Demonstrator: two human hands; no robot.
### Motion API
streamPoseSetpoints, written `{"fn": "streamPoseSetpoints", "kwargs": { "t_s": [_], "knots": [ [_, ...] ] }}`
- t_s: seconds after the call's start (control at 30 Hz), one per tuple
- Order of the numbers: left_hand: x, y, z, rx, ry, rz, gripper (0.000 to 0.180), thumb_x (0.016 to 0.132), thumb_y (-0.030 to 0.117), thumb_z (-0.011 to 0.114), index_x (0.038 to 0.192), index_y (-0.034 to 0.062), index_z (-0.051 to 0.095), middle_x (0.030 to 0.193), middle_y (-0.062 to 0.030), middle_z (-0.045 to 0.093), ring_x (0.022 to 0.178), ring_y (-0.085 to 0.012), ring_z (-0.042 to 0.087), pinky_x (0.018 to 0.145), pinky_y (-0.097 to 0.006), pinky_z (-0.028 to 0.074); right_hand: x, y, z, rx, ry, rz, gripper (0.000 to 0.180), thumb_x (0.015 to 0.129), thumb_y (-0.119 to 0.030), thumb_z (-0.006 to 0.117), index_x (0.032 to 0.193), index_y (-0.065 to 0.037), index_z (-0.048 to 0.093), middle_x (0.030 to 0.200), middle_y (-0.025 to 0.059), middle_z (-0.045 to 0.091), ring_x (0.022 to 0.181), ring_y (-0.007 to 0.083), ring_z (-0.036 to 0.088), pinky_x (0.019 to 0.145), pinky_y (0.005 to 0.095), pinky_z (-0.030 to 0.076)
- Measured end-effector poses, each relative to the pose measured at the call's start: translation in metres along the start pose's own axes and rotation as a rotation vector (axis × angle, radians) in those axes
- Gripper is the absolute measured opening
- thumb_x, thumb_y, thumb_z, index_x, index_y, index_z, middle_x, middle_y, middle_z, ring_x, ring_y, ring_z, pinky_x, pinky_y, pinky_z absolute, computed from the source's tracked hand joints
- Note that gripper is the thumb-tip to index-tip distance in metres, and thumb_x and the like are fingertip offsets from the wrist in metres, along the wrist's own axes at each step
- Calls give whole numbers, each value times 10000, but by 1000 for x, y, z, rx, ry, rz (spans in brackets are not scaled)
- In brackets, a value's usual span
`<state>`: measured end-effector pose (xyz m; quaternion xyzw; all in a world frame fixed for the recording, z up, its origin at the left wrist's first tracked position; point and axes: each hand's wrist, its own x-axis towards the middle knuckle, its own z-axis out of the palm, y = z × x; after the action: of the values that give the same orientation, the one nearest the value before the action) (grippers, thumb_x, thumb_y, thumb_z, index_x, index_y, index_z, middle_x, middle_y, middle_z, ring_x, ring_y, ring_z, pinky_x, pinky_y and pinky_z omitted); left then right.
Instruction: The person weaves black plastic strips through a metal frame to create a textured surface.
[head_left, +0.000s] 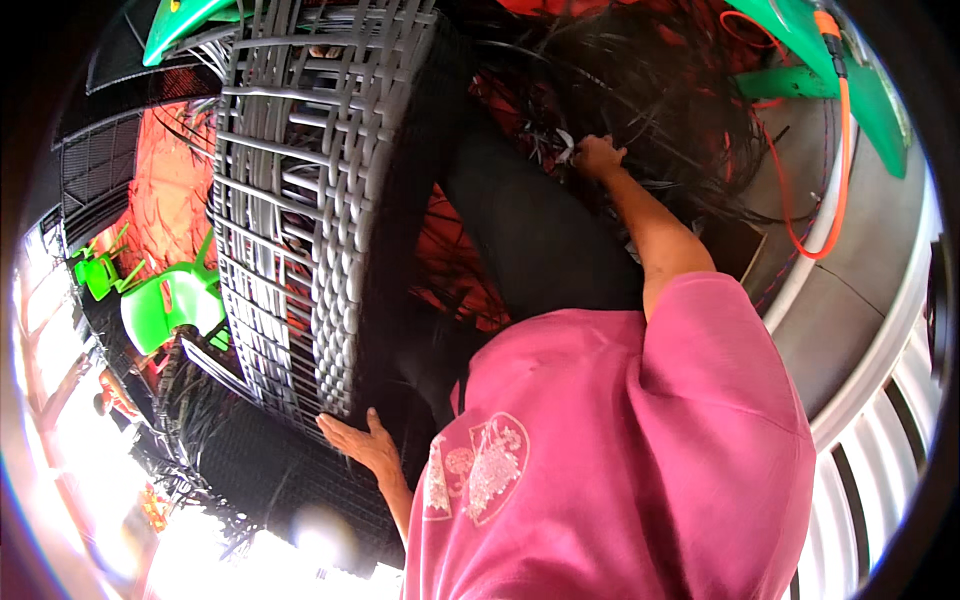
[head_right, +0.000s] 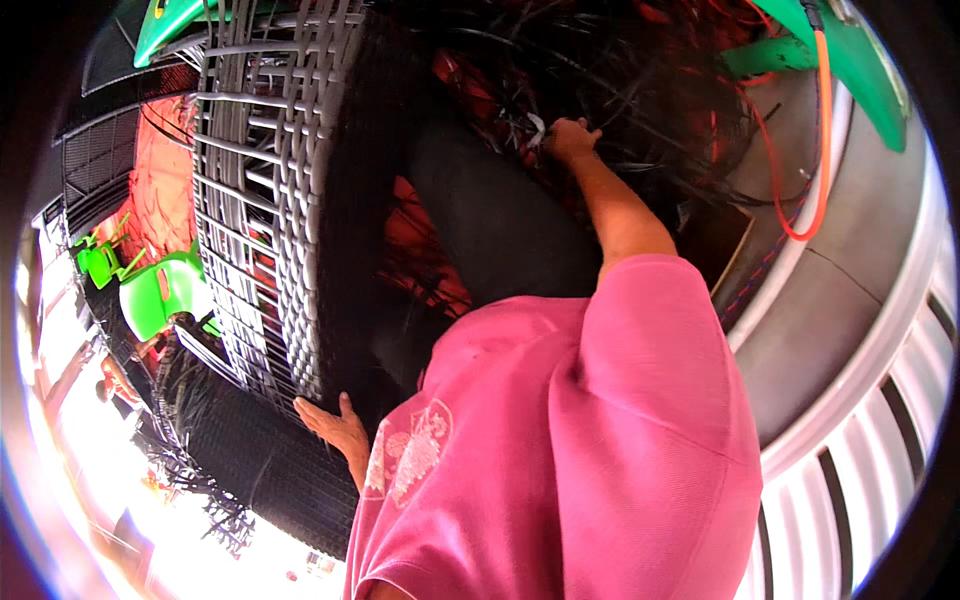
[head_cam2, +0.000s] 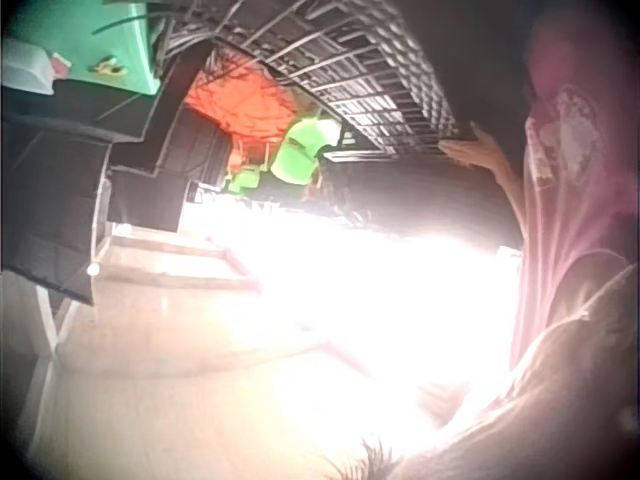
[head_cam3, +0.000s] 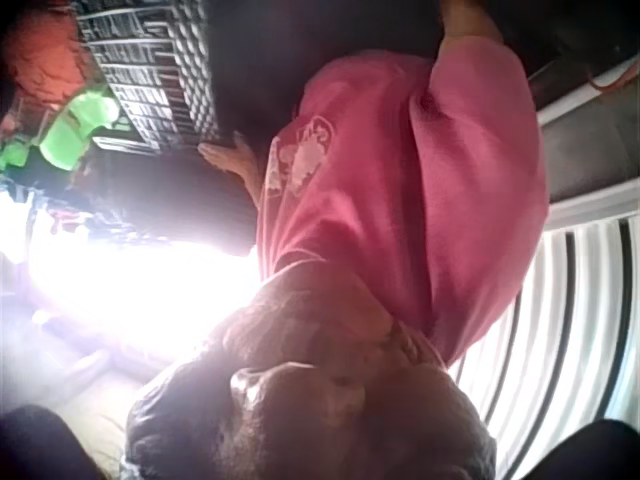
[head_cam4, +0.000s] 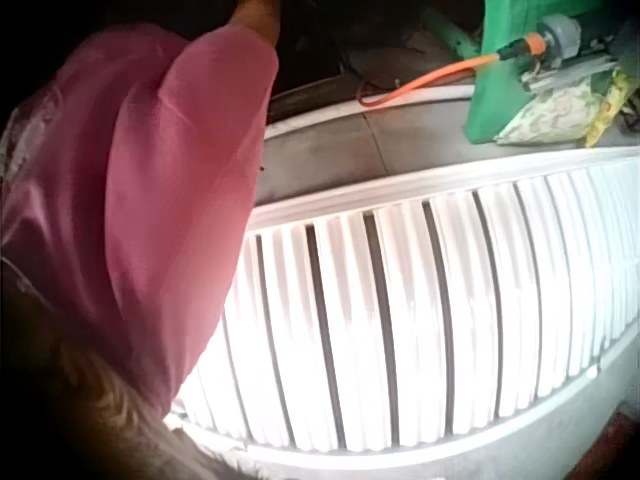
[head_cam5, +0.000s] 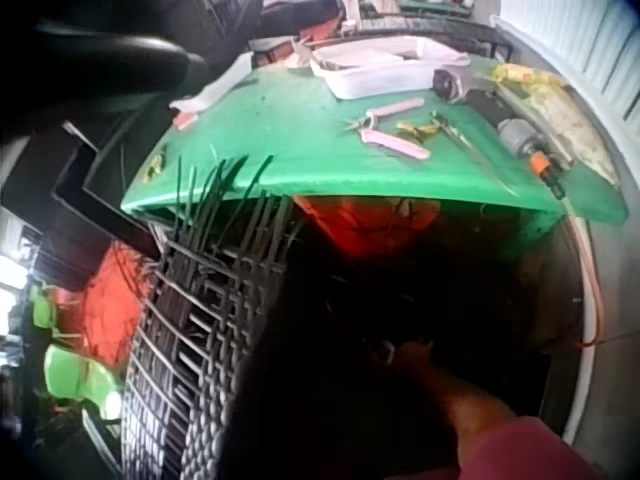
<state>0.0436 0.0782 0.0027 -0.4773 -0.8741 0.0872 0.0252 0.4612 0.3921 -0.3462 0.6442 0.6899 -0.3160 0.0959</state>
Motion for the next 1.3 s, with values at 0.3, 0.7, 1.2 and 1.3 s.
{"fn": "streamPoseSetpoints", "kwargs": {
  "t_s": [0.3, 0.7, 1.2, 1.3],
  "knots": [
    [30, 70, -50, -259, 371, 139, 519, 831, 201, 649, 1261, -35, 483, 1309, -253, 429, 1211, -400, 421, 1019, -486, 329, -96, 42, -136, 891, -243, 63, 291, 879, -244, 596, 957, 36, 576, 774, 80, 636, 710, 183, 605, 733, 322, 467],
    [76, 184, -84, -696, 283, 629, 382, 810, 33, 634, 1181, -6, 550, 1179, -177, 565, 1096, -339, 540, 944, -401, 421, -170, -1, -224, 251, -1, -7, 340, 804, -322, 652, 726, 8, 630, 615, 74, 609, 531, 183, 550, 550, 352, 460],
    [64, 246, -86, -1346, -964, 666, 401, 856, 225, 646, 1169, -12, 561, 1062, -115, 611, 962, -203, 592, 847, -283, 455, -261, -120, -343, 762, -150, -387, 182, 867, -184, 596, 787, -25, 634, 588, -29, 519, 551, 48, 487, 488, 212, 363],
    [59, 257, -110, -1659, -1101, 732, 833, 781, 465, 693, 1394, 43, 318, 1282, -104, 487, 1019, -187, 558, 892, -305, 430, -289, -166, -347, 742, -248, -463, 202, 881, -189, 592, 797, -10, 632, 589, -15, 543, 539, 62, 510, 490, 216, 391]
  ]
}}
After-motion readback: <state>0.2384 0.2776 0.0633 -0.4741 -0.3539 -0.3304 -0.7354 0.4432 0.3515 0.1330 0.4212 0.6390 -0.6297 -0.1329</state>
